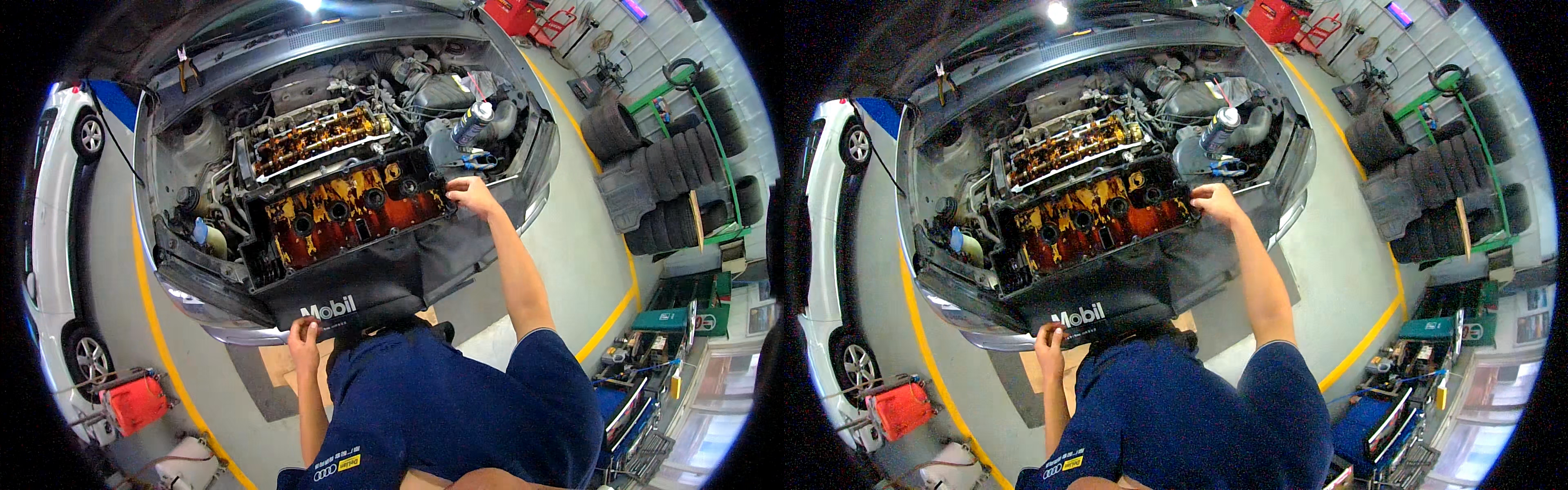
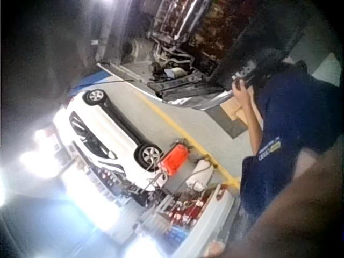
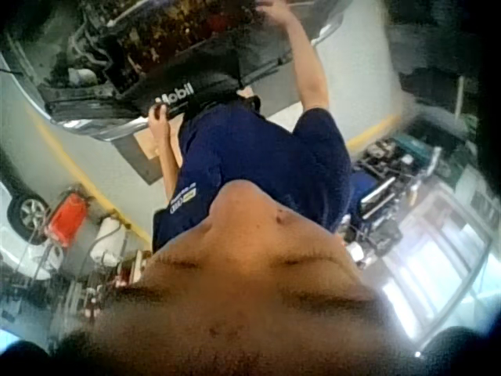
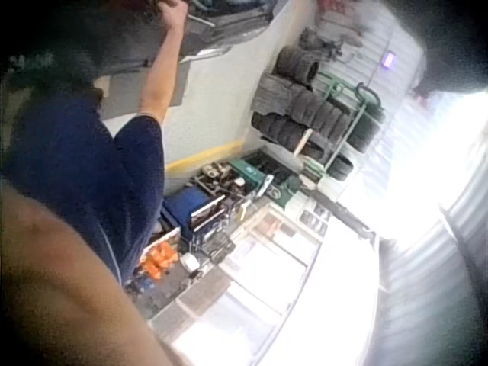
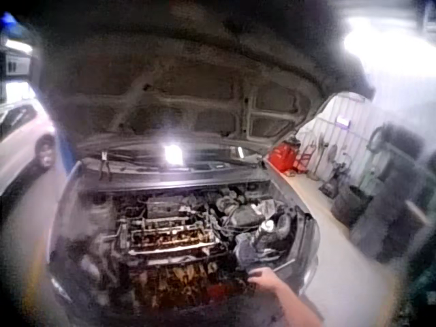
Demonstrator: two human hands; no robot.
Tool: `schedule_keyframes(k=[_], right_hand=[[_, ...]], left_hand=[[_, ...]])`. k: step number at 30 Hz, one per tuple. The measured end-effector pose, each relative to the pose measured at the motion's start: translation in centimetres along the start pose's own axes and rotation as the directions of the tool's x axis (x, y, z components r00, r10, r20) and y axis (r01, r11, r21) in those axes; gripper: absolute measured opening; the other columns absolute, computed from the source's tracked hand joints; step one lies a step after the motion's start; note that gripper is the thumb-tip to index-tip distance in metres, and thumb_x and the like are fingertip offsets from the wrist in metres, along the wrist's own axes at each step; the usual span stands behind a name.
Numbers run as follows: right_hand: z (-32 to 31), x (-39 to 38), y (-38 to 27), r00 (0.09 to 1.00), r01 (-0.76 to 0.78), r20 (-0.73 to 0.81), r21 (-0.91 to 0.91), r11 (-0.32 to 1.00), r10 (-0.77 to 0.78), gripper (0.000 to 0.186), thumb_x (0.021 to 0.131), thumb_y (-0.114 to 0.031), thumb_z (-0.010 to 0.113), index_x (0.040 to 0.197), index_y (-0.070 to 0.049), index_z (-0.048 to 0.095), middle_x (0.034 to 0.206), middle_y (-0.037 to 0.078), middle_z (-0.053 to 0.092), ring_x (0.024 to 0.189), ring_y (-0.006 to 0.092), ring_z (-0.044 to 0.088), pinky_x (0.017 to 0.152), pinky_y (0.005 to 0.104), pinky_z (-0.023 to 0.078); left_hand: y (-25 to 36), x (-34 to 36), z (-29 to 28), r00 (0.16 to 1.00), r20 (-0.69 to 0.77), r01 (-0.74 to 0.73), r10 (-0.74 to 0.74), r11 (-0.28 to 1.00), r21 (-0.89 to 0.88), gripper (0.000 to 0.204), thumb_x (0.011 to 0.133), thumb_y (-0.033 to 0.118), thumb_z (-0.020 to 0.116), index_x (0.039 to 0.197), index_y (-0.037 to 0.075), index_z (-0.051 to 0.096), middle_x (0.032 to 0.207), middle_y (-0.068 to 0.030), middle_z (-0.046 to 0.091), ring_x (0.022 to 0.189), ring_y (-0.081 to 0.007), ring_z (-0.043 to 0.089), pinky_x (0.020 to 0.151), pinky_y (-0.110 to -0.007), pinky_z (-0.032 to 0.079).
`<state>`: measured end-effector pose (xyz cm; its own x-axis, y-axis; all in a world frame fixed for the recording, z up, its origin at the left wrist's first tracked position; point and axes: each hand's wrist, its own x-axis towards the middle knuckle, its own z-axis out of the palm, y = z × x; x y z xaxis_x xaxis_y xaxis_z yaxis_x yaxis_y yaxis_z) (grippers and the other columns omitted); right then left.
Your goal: The person applies sealant to the engine block using a caulking gun, then retrieves a dirty valve cover from a tray. They wipe the inside of the valve cover with a cloth and place it onto the engine, adjusting its position to fit over the camshafts.
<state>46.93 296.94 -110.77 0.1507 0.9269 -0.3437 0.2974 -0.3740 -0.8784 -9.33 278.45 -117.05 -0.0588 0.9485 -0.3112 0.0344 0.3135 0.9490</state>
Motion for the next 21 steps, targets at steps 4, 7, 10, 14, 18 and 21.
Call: schedule_keyframes(k=[4, 7, 10, 14, 18, 21], right_hand=[[-0.6, 0.8, 0.1, 0.998, 0.021, 0.059, -0.031, 0.999, -0.019, 0.035, 0.088, -0.008, 0.081, 0.12, 0.004, 0.076, 0.111, 0.012, 0.081, 0.093, 0.0195, 0.076, 0.072, 0.0351, 0.062], [-1.0, 1.6, 1.0, 0.996, 0.03, 0.087, -0.022, 0.999, -0.028, 0.035, 0.087, -0.007, 0.082, 0.119, 0.005, 0.076, 0.111, 0.013, 0.08, 0.093, 0.02, 0.076, 0.071, 0.0355, 0.063], [-0.7, 1.4, 1.2, 0.997, 0.029, 0.07, 0.003, 1.0, -0.03, 0.034, 0.088, -0.007, 0.082, 0.12, 0.005, 0.076, 0.111, 0.013, 0.08, 0.095, 0.0205, 0.077, 0.071, 0.0358, 0.063], [-0.5, 1.3, 1.1, 0.995, 0.083, 0.042, 0.064, 0.994, -0.086, 0.029, 0.091, -0.004, 0.079, 0.119, 0.004, 0.075, 0.109, 0.011, 0.08, 0.093, 0.0178, 0.075, 0.074, 0.0337, 0.061], [-0.6, 1.6, 0.4, 0.99, 0.141, -0.007, 0.029, 0.99, -0.141, 0.031, 0.092, -0.005, 0.08, 0.121, 0.005, 0.075, 0.108, 0.01, 0.08, 0.093, 0.0158, 0.075, 0.078, 0.0321, 0.061], [-0.9, 1.8, 0.4, 0.984, 0.175, -0.007, -0.049, 0.983, -0.176, 0.035, 0.092, -0.008, 0.081, 0.123, 0.006, 0.074, 0.109, 0.01, 0.08, 0.095, 0.0164, 0.075, 0.083, 0.033, 0.061]], left_hand=[[0.7, 0.2, 2.6, 0.999, 0.003, -0.032, 0.032, 0.998, 0.05, 0.019, 0.106, 0.013, 0.065, 0.118, -0.002, 0.068, 0.107, -0.0105, 0.075, 0.091, -0.0185, 0.072, 0.085, -0.034, 0.057], [0.2, 0.8, 4.1, 0.998, 0.049, -0.038, 0.036, 0.998, 0.041, 0.022, 0.106, 0.014, 0.065, 0.12, -0.002, 0.067, 0.109, -0.0128, 0.075, 0.091, -0.0207, 0.073, 0.086, -0.035, 0.059], [1.2, 1.1, 5.7, 0.998, 0.06, -0.03, 0.027, 0.998, 0.052, 0.023, 0.106, 0.013, 0.066, 0.121, -0.003, 0.067, 0.11, -0.0135, 0.075, 0.093, -0.0208, 0.073, 0.087, -0.036, 0.059], [1.9, 1.1, 7.0, 0.996, 0.084, -0.005, -0.001, 0.998, 0.07, 0.022, 0.105, 0.012, 0.066, 0.12, -0.004, 0.068, 0.11, -0.0126, 0.076, 0.094, -0.0195, 0.072, 0.089, -0.034, 0.059], [3.1, 1.1, 7.6, 0.995, 0.094, 0.029, -0.042, 0.989, 0.143, 0.021, 0.106, 0.01, 0.066, 0.12, -0.004, 0.067, 0.113, -0.0132, 0.075, 0.103, -0.0204, 0.072, 0.093, -0.035, 0.059], [3.2, 1.3, 7.7, 0.994, 0.106, 0.02, -0.033, 0.992, 0.127, 0.023, 0.105, 0.012, 0.068, 0.121, -0.005, 0.067, 0.114, -0.0142, 0.075, 0.104, -0.021, 0.073, 0.094, -0.035, 0.059]])
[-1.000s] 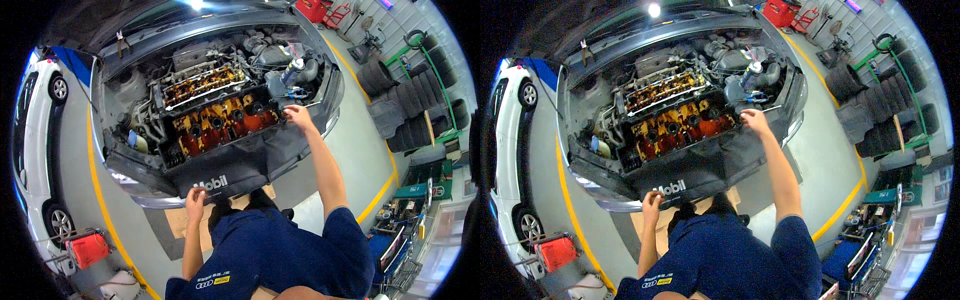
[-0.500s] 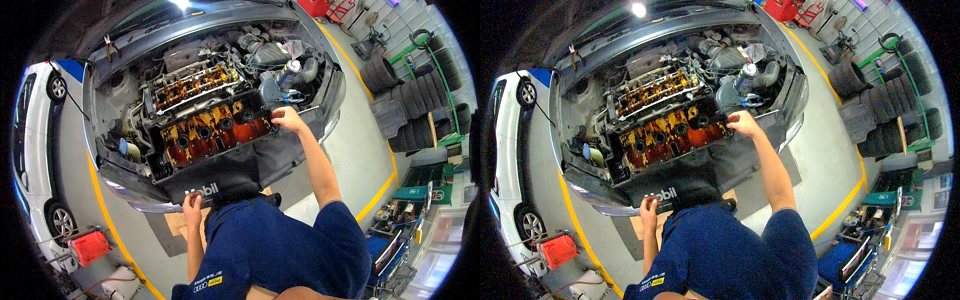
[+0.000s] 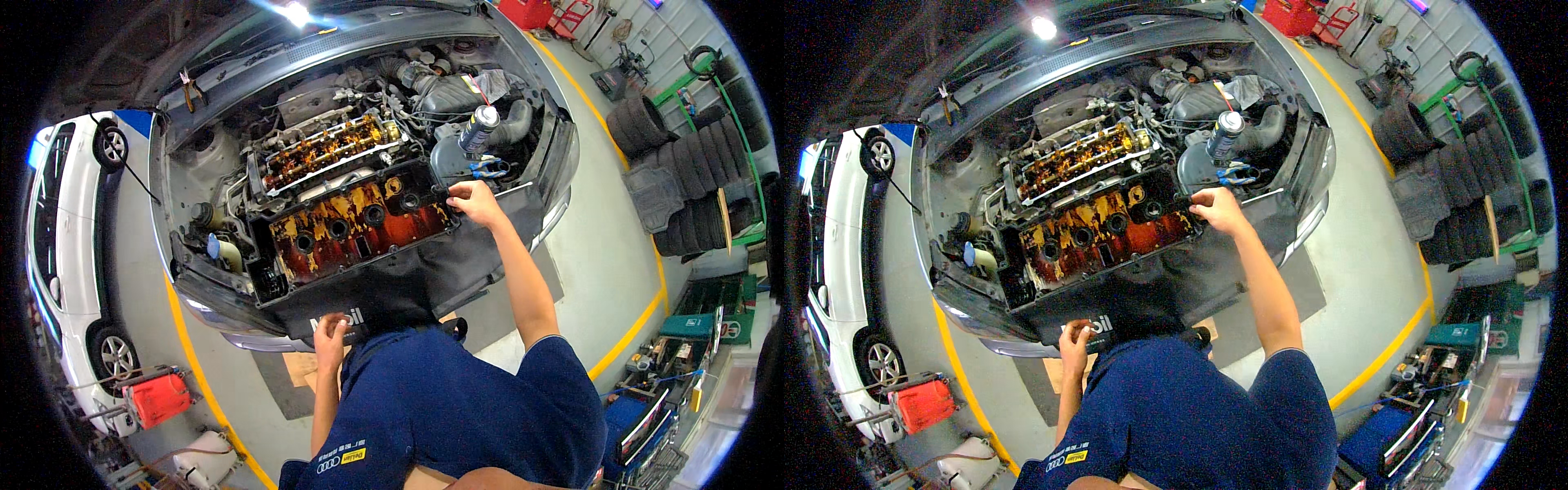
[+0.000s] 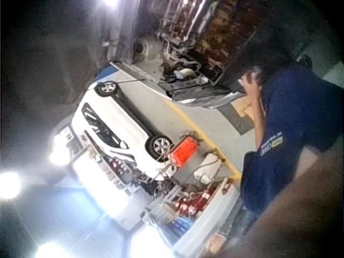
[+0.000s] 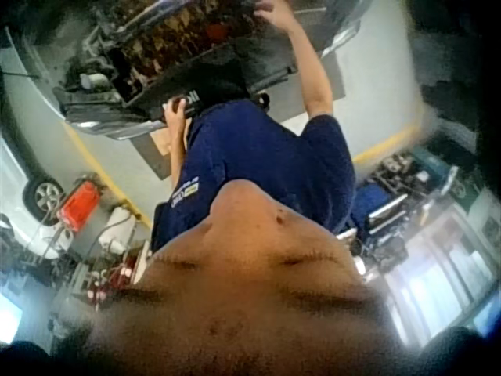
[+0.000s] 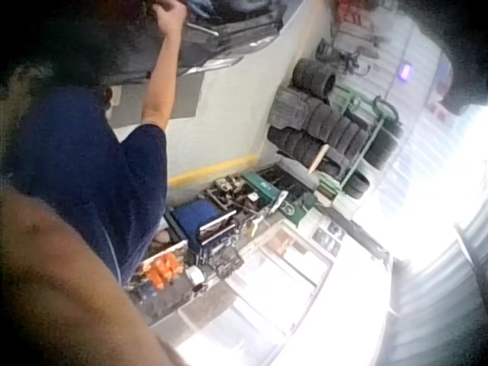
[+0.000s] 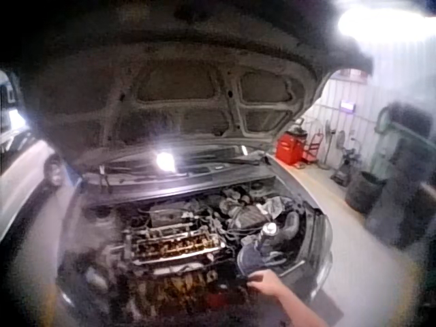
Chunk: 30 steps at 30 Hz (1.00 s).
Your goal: The person applies sealant to the engine block using a caulking gun, then retrieves a dirty valve cover from a tray. They wipe the inside of the valve cover with a cloth and place it onto the engine, adjusting its position to fit over the camshafts.
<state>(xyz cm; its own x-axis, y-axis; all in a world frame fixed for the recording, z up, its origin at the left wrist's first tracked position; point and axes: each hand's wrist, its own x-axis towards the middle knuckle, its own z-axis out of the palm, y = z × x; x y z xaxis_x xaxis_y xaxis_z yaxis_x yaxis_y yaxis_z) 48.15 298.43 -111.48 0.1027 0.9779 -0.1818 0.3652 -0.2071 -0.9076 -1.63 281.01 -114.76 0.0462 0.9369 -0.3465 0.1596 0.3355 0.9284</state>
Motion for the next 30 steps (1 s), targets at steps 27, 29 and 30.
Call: schedule_keyframes(k=[27, 29, 30], right_hand=[[2.2, 4.1, -3.2, 0.987, 0.108, -0.13, 0.136, 0.985, -0.09, 0.027, 0.096, -0.008, 0.078, 0.122, 0.0, 0.073, 0.117, 0.007, 0.076, 0.106, 0.0143, 0.07, 0.098, 0.0303, 0.054], [2.2, 4.6, -2.4, 0.987, 0.098, -0.142, 0.135, 0.986, -0.078, 0.028, 0.096, -0.009, 0.079, 0.122, 0.0, 0.073, 0.117, 0.007, 0.076, 0.107, 0.0149, 0.071, 0.098, 0.0307, 0.055], [2.0, 4.7, -2.0, 0.986, 0.092, -0.15, 0.134, 0.987, -0.072, 0.028, 0.096, -0.009, 0.079, 0.122, 0.0, 0.073, 0.117, 0.007, 0.076, 0.108, 0.0152, 0.071, 0.099, 0.0309, 0.055]], left_hand=[[-1.6, -1.4, -1.2, 0.997, -0.078, 0.005, -0.017, 0.988, -0.153, 0.027, 0.104, 0.015, 0.07, 0.123, -0.005, 0.067, 0.113, -0.0115, 0.076, 0.102, -0.0169, 0.072, 0.091, -0.033, 0.06], [-2.1, -1.5, -1.4, 0.996, -0.088, -0.011, -0.007, 0.979, -0.205, 0.027, 0.104, 0.015, 0.07, 0.123, -0.005, 0.067, 0.113, -0.0121, 0.076, 0.101, -0.0174, 0.072, 0.09, -0.033, 0.06], [-2.4, -1.4, -1.6, 0.994, -0.105, -0.012, -0.008, 0.982, -0.187, 0.027, 0.104, 0.015, 0.069, 0.123, -0.006, 0.067, 0.113, -0.0122, 0.076, 0.1, -0.0175, 0.072, 0.09, -0.033, 0.06]])
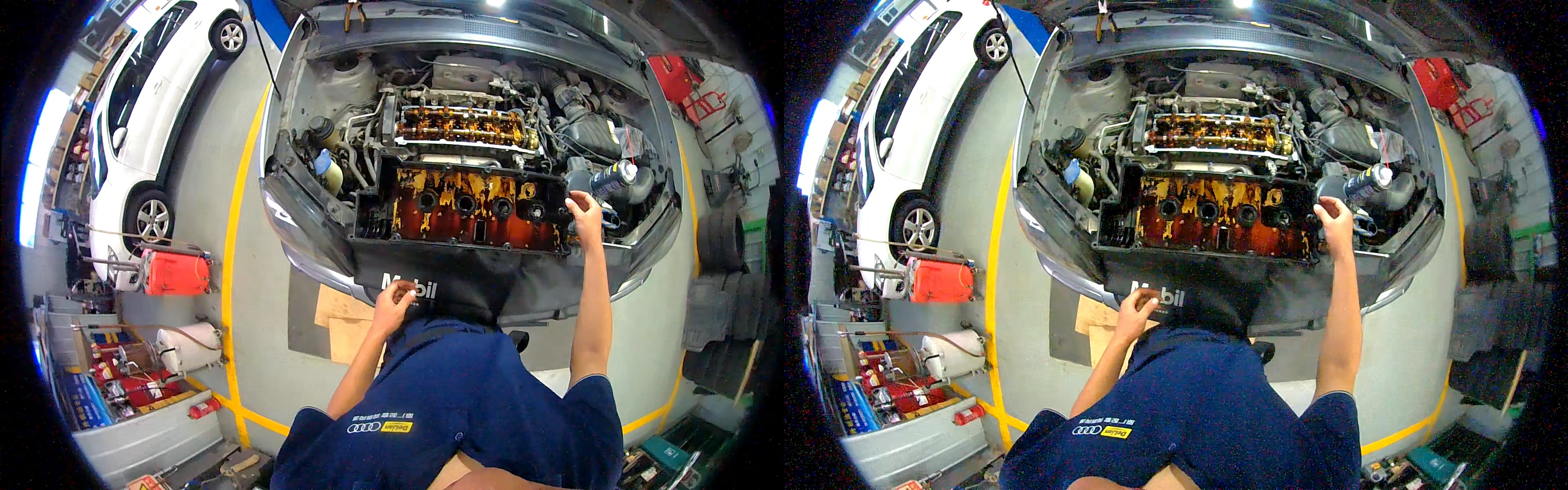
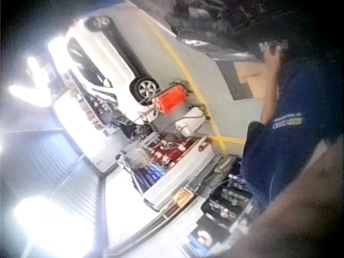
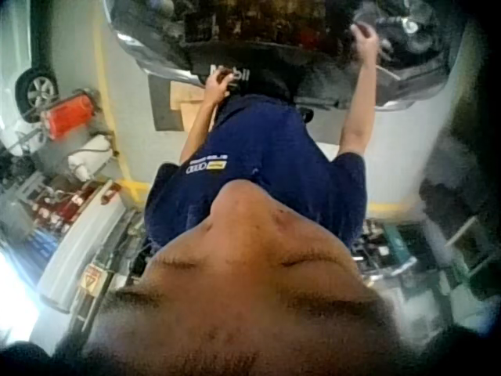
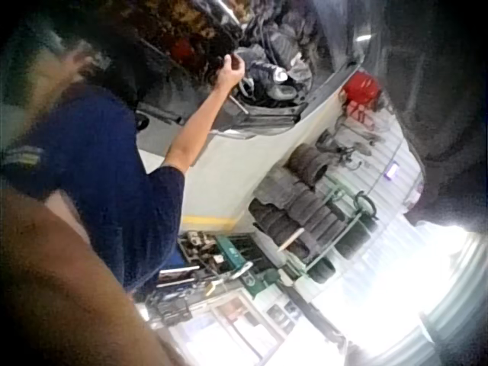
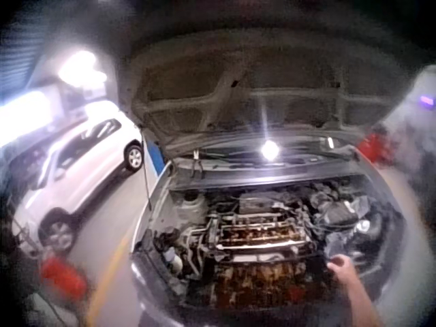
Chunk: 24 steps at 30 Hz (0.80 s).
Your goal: The person applies sealant to the engine block using a caulking gun, then retrieves a dirty valve cover from a tray. They wipe the inside of the valve cover with a cloth and place it onto the engine, adjusting its position to fit over the camshafts.
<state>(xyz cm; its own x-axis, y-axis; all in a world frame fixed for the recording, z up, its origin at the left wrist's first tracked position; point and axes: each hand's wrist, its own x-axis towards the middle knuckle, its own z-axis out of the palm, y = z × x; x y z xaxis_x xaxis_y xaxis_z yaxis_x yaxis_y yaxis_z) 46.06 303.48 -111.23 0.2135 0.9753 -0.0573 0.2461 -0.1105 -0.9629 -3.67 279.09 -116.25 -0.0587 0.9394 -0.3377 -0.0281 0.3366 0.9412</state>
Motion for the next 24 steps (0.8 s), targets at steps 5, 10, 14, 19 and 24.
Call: schedule_keyframes(k=[5, 10, 14, 19, 24], right_hand=[[0.4, -1.3, -0.6, 0.98, 0.055, -0.19, -0.021, 0.998, -0.058, 0.026, 0.101, -0.014, 0.076, 0.121, 0.002, 0.072, 0.114, 0.008, 0.076, 0.101, 0.0147, 0.071, 0.094, 0.029, 0.055], [2.8, -7.9, -1.7, 0.916, 0.162, -0.367, -0.035, 0.986, -0.163, 0.022, 0.107, -0.016, 0.069, 0.118, 0.002, 0.071, 0.101, 0.006, 0.074, 0.09, 0.0128, 0.069, 0.084, 0.0283, 0.055], [8.2, -14.7, -4.9, 0.935, 0.149, -0.319, -0.043, 0.988, -0.155, 0.014, 0.106, -0.012, 0.068, 0.106, 0.001, 0.072, 0.097, 0.006, 0.074, 0.087, 0.0113, 0.069, 0.079, 0.0275, 0.055], [15.2, -19.2, -8.0, 0.976, 0.21, -0.064, 0.015, 0.978, -0.208, 0.009, 0.103, -0.006, 0.067, 0.104, 0.001, 0.072, 0.096, 0.007, 0.074, 0.085, 0.0145, 0.071, 0.079, 0.0288, 0.056], [17.7, -15.1, -14.4, 0.952, 0.303, 0.073, -0.074, 0.95, -0.298, 0.012, 0.102, -0.007, 0.066, 0.109, 0.002, 0.072, 0.1, 0.011, 0.074, 0.09, 0.0176, 0.073, 0.082, 0.0314, 0.057]], left_hand=[[-0.2, 1.0, -2.7, 0.987, -0.158, -0.019, 0.022, 1.0, 0.025, 0.018, 0.105, 0.011, 0.067, 0.112, -0.005, 0.067, 0.108, -0.0117, 0.076, 0.095, -0.0181, 0.073, 0.088, -0.034, 0.06], [-1.0, 3.3, -8.0, 0.928, -0.36, -0.114, 0.091, 0.993, -0.042, 0.011, 0.105, 0.008, 0.061, 0.107, -0.002, 0.065, 0.105, -0.0119, 0.076, 0.089, -0.0182, 0.072, 0.082, -0.033, 0.059], [0.6, 5.6, -9.8, 0.882, -0.471, -0.138, 0.03, 0.971, -0.197, 0.014, 0.106, 0.009, 0.058, 0.112, -0.001, 0.065, 0.104, -0.0136, 0.075, 0.086, -0.0207, 0.072, 0.081, -0.035, 0.06], [-0.1, 7.8, -9.4, 0.952, -0.279, -0.001, -0.127, 0.909, -0.417, 0.018, 0.105, 0.006, 0.056, 0.116, -0.004, 0.066, 0.107, -0.0176, 0.075, 0.089, -0.0245, 0.073, 0.084, -0.037, 0.062], [0.2, 7.5, -4.0, 0.947, 0.172, 0.318, -0.272, 0.872, -0.372, 0.029, 0.102, 0.006, 0.056, 0.126, -0.006, 0.067, 0.118, -0.0203, 0.076, 0.099, -0.0283, 0.076, 0.096, -0.041, 0.06]])
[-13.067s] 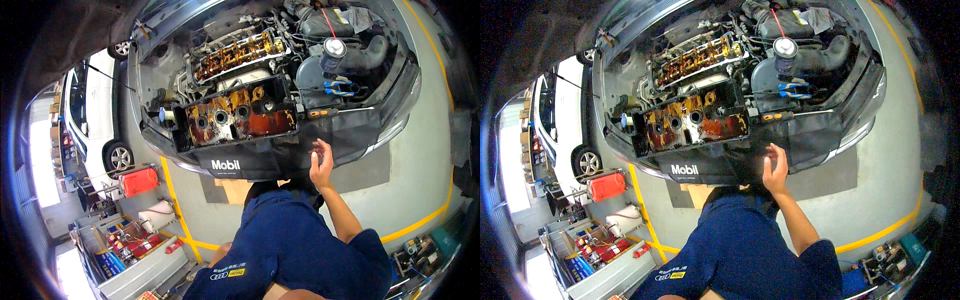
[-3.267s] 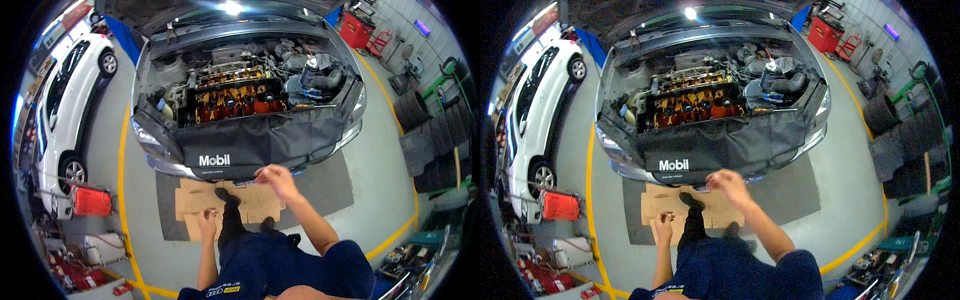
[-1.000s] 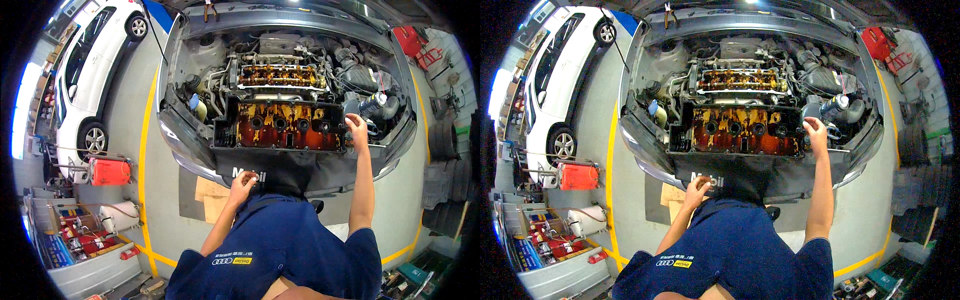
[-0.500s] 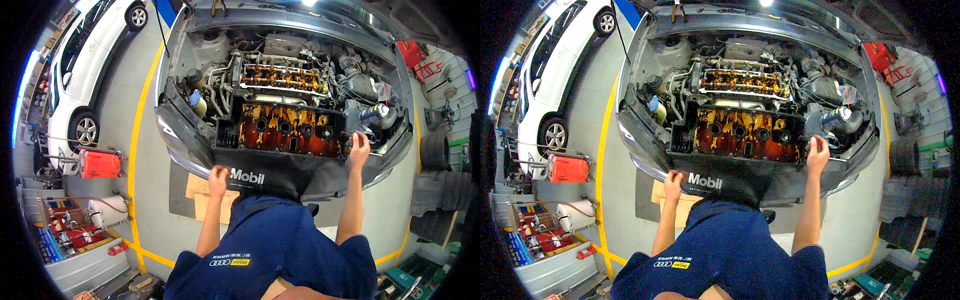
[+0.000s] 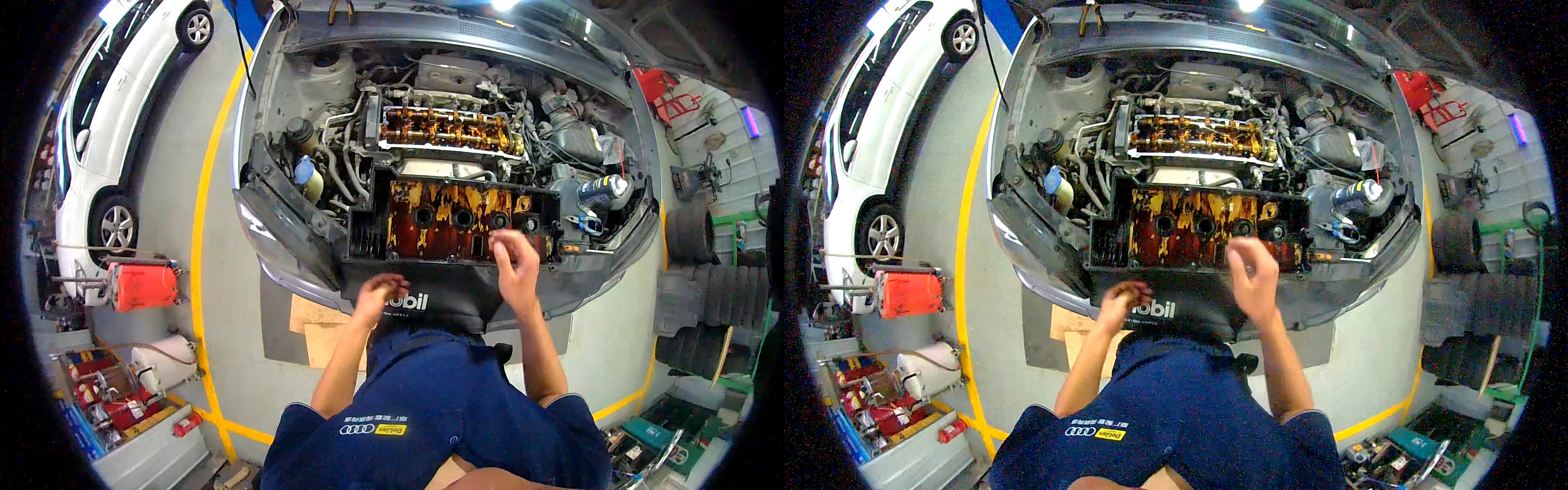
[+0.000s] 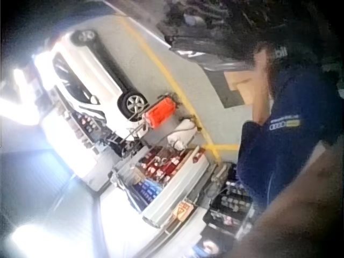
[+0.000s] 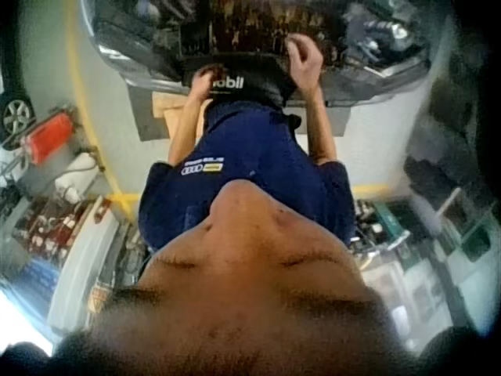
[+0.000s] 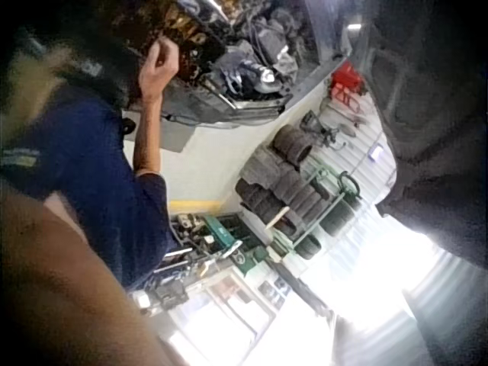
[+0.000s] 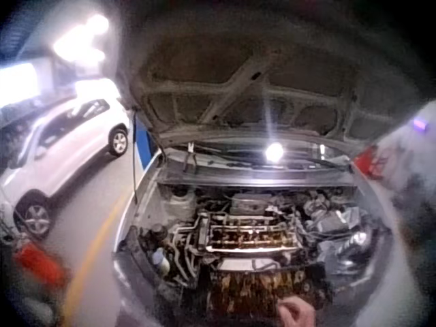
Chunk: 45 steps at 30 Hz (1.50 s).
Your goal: The person applies sealant to the engine block using a caulking gun, then retrieves a dirty valve cover from a tray. They wipe the inside of the valve cover with a cloth and place it onto the engine, adjusting its position to fit over the camshafts.
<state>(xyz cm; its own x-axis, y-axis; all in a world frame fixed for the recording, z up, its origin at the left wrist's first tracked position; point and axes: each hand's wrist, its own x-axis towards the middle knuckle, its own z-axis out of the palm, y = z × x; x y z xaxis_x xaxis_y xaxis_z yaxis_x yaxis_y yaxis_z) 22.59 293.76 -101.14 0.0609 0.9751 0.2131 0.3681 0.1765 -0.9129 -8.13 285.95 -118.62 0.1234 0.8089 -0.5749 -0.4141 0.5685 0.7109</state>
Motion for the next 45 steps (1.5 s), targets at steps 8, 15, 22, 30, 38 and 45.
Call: schedule_keyframes(k=[8, 15, 22, 30, 38, 45], right_hand=[[4.3, 18.6, 3.4, 0.833, 0.343, 0.551, -0.454, 0.823, -0.043, 0.033, 0.108, -0.03, 0.061, 0.115, 0.001, 0.071, 0.111, 0.023, 0.073, 0.107, 0.0421, 0.069, 0.096, 0.0453, 0.054], [6.2, 25.4, 10.0, 0.373, -0.069, 0.782, -0.513, 0.856, 0.499, 0.061, 0.114, -0.056, 0.042, 0.119, -0.005, 0.076, 0.11, 0.008, 0.077, 0.1, 0.0187, 0.068, 0.088, 0.036, 0.056], [6.4, 28.4, 10.9, 0.165, -0.107, 0.723, -0.663, 0.741, 0.671, 0.059, 0.109, -0.059, 0.056, 0.121, -0.005, 0.077, 0.103, 0.002, 0.073, 0.091, 0.0154, 0.065, 0.084, 0.0339, 0.055], [7.1, 29.5, 11.3, 0.024, 0.182, 0.647, -0.752, 0.633, 0.762, 0.057, 0.107, -0.05, 0.062, 0.138, -0.004, 0.071, 0.119, 0.009, 0.076, 0.107, 0.0184, 0.066, 0.091, 0.0353, 0.054], [4.1, 30.2, 6.4, 0.138, 0.134, 0.829, -0.558, 0.819, 0.542, 0.061, 0.109, -0.05, 0.055, 0.09, 0.007, 0.059, 0.074, 0.004, 0.052, 0.074, 0.0174, 0.048, 0.068, 0.0419, 0.044], [0.6, 30.5, -5.5, 0.374, -0.07, 0.714, -0.615, 0.786, 0.592, 0.07, 0.108, -0.073, 0.041, 0.086, -0.008, 0.054, 0.083, 0.001, 0.048, 0.078, 0.0173, 0.043, 0.073, 0.0384, 0.04]], left_hand=[[-1.5, 2.8, 8.7, 0.924, 0.377, -0.009, 0.06, 0.991, -0.135, 0.043, 0.106, 0.011, 0.06, 0.144, -0.007, 0.057, 0.142, -0.0195, 0.069, 0.13, -0.0314, 0.067, 0.116, -0.041, 0.051], [-1.9, 4.3, 10.2, 0.967, 0.229, -0.061, 0.11, 0.976, -0.211, 0.036, 0.1, 0.005, 0.076, 0.135, -0.002, 0.07, 0.131, -0.0086, 0.075, 0.123, -0.0186, 0.068, 0.113, -0.034, 0.048], [-2.6, 5.4, 10.8, 0.94, 0.318, -0.03, 0.121, 0.96, -0.277, 0.064, 0.091, 0.0, 0.084, 0.149, 0.0, 0.055, 0.143, -0.01, 0.067, 0.13, -0.0217, 0.065, 0.11, -0.039, 0.053], [2.5, 4.6, 11.2, 0.936, 0.246, -0.302, 0.253, 0.936, 0.184, 0.067, 0.092, 0.015, 0.087, 0.151, 0.007, 0.058, 0.153, -0.0126, 0.062, 0.141, -0.0313, 0.057, 0.121, -0.049, 0.041], [1.8, 4.3, 11.9, 0.877, 0.255, -0.477, 0.407, 0.799, 0.366, 0.058, 0.098, 0.02, 0.076, 0.152, 0.01, 0.058, 0.16, -0.0124, 0.056, 0.148, -0.0334, 0.048, 0.128, -0.048, 0.027], [9.8, 4.0, 14.8, 0.723, 0.196, -0.658, 0.663, 0.572, 0.49, 0.046, 0.102, 0.01, 0.067, 0.148, 0.005, 0.061, 0.152, -0.0143, 0.06, 0.142, -0.0292, 0.055, 0.121, -0.045, 0.042]])
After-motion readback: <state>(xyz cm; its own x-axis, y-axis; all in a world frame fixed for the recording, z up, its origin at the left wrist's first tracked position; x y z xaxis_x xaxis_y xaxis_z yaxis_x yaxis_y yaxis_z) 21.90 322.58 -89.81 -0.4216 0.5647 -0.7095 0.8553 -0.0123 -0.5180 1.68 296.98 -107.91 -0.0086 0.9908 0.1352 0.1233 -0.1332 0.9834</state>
